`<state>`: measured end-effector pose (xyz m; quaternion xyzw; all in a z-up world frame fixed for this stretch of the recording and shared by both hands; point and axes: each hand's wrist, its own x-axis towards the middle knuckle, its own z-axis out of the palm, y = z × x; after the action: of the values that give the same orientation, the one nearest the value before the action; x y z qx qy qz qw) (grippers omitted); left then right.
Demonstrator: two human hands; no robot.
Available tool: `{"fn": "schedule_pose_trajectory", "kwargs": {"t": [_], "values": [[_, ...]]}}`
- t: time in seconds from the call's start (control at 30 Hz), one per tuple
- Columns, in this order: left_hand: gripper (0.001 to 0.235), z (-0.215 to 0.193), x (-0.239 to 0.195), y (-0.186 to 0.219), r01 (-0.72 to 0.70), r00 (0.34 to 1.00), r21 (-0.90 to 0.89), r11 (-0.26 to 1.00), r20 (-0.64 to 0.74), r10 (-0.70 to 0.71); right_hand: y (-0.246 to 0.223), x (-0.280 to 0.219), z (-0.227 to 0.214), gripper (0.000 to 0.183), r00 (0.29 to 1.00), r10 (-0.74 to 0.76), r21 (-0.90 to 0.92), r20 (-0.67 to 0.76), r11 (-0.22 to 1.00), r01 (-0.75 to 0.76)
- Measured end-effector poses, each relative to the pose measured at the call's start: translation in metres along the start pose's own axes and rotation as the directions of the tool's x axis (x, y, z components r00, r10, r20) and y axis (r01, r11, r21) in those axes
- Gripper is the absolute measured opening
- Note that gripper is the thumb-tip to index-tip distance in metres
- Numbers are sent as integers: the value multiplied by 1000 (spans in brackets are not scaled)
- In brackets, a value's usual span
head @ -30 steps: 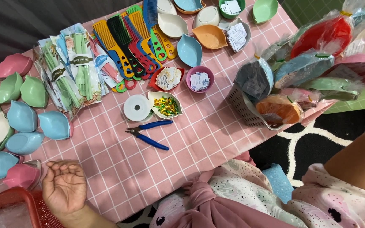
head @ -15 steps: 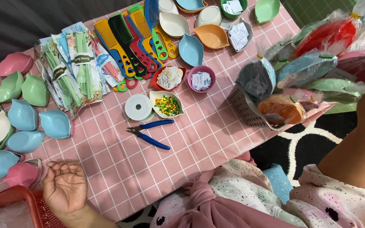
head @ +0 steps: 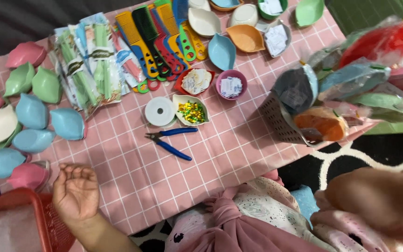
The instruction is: The person places a small white packet into a leaf-shaped ceramic dish, wraps the dish in a clear plastic bag, and ties the bag with a white string. The person repeats this process with another dish.
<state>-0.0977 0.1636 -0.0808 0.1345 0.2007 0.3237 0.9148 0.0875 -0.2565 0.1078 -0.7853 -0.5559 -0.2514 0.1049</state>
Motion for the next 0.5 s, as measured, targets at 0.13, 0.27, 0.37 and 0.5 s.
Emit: {"fn": "schedule_pose_trajectory", "kwargs": {"t": [0.13,0.27,0.37,0.5], "values": [[13,8,-11,-11,-106,992,172,980,-43,115,-24,-55,128,26,937,-346,121,44,933,339],[8,31,-43,-24,-431,867,666,609,118,485,-31,0,144,21,889,-375,175,-263,887,426],[11,31,-78,-23,-582,619,810,69,386,684,-39,29,175,15,837,-195,210,-511,916,341],[35,35,-131,9,-205,348,559,-804,809,474,-34,33,189,13,901,-143,278,-408,921,272]]}}
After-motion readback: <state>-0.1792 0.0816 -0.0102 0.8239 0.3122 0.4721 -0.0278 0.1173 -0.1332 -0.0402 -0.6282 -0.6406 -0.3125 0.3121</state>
